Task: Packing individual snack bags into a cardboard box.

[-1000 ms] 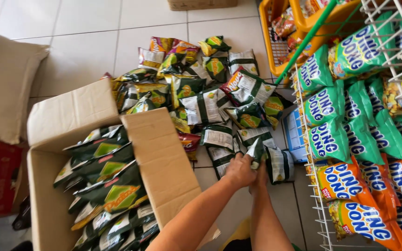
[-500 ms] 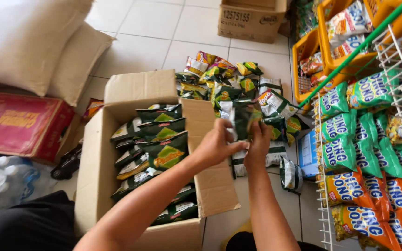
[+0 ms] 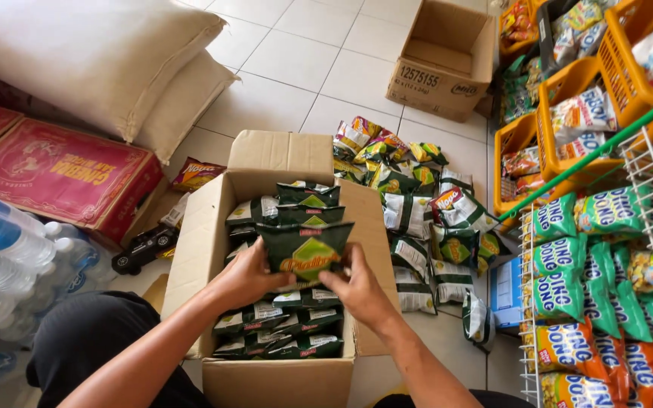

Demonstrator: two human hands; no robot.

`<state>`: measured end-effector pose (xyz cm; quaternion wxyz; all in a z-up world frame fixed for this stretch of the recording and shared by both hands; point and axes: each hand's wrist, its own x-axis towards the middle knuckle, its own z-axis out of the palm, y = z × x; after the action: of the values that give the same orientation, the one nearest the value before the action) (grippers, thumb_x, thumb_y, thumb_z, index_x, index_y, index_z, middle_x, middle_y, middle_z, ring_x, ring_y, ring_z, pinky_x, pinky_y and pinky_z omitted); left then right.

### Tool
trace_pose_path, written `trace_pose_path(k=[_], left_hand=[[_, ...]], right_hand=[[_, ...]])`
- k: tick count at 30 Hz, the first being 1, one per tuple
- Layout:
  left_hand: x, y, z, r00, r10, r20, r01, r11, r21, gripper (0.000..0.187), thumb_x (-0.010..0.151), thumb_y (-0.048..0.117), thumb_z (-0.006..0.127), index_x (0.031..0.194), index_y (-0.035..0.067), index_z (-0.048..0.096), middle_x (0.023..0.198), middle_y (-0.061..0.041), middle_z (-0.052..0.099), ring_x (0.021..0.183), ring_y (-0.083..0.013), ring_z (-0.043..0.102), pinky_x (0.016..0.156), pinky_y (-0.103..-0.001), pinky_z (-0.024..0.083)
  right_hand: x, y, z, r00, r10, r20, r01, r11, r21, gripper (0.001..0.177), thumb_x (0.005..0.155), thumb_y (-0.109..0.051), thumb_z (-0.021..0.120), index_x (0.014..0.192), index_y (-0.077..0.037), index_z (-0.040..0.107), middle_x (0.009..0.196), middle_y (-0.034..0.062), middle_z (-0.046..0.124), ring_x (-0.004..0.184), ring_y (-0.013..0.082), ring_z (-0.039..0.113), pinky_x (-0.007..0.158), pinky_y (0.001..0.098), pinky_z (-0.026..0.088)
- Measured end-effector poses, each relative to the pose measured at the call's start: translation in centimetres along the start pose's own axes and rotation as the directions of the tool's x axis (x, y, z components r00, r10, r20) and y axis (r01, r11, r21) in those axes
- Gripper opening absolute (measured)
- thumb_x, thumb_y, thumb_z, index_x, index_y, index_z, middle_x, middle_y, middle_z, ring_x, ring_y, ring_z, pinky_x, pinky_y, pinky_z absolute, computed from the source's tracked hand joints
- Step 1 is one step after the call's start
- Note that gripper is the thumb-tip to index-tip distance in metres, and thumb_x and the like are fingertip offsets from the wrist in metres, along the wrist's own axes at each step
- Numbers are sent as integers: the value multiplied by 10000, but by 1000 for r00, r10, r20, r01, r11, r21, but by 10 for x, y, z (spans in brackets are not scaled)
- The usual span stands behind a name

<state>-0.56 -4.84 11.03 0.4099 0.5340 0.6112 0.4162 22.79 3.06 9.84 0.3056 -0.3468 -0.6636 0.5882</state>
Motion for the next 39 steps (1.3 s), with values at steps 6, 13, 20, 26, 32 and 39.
trace_pose_path(k=[6,13,20,26,32,39], left_hand=[[-4,-18,10,987,-125,101,109,982,153,566,711,191,870,1177,62,577,961,-84,784,875,-153,726,808,-329,575],[-4,-39,26,987,-143,68,115,942,315,563,702,263,879,1119,54,564,919,-158,744,885,-323,722,794,-421,551],[11,-73,40,975,-220,14,207,936,284,613,726,272,858,1196,67,524,977,-182,733,986,-389,695,828,-453,536],[15,-75,37,968,-252,18,247,960,134,612,731,204,851,1235,82,526,1092,-170,745,1084,-363,702,900,-424,537],[16,-96,46,965,-260,-13,259,955,146,634,733,210,867,1255,86,530,1123,-170,743,1122,-366,685,924,-427,533],[12,-110,57,963,-263,-55,269,950,162,670,732,236,870,1285,90,520,1146,-182,730,1145,-378,665,938,-432,525]], right_hand=[[-20,27,-19,977,191,96,-162,954,-252,444,872,-208,709,1234,-58,499,1110,80,723,1019,177,718,903,352,574],[0,63,-20,969,245,-18,-200,745,-636,408,858,-341,733,1006,-8,549,955,173,671,873,335,669,787,442,527],[22,60,-17,988,137,-67,-137,598,-789,379,841,-383,732,911,-30,614,919,166,625,907,377,649,804,483,515],[34,35,-17,977,198,-78,-178,561,-809,482,772,-431,782,957,-41,568,909,141,648,898,339,666,800,463,519],[46,38,-16,961,262,-90,-219,515,-829,588,710,-455,843,1017,-48,552,993,118,679,979,320,673,854,439,521],[51,41,-13,963,248,-109,-224,502,-835,673,644,-439,882,1142,-102,581,1100,77,697,1058,305,679,906,425,531]])
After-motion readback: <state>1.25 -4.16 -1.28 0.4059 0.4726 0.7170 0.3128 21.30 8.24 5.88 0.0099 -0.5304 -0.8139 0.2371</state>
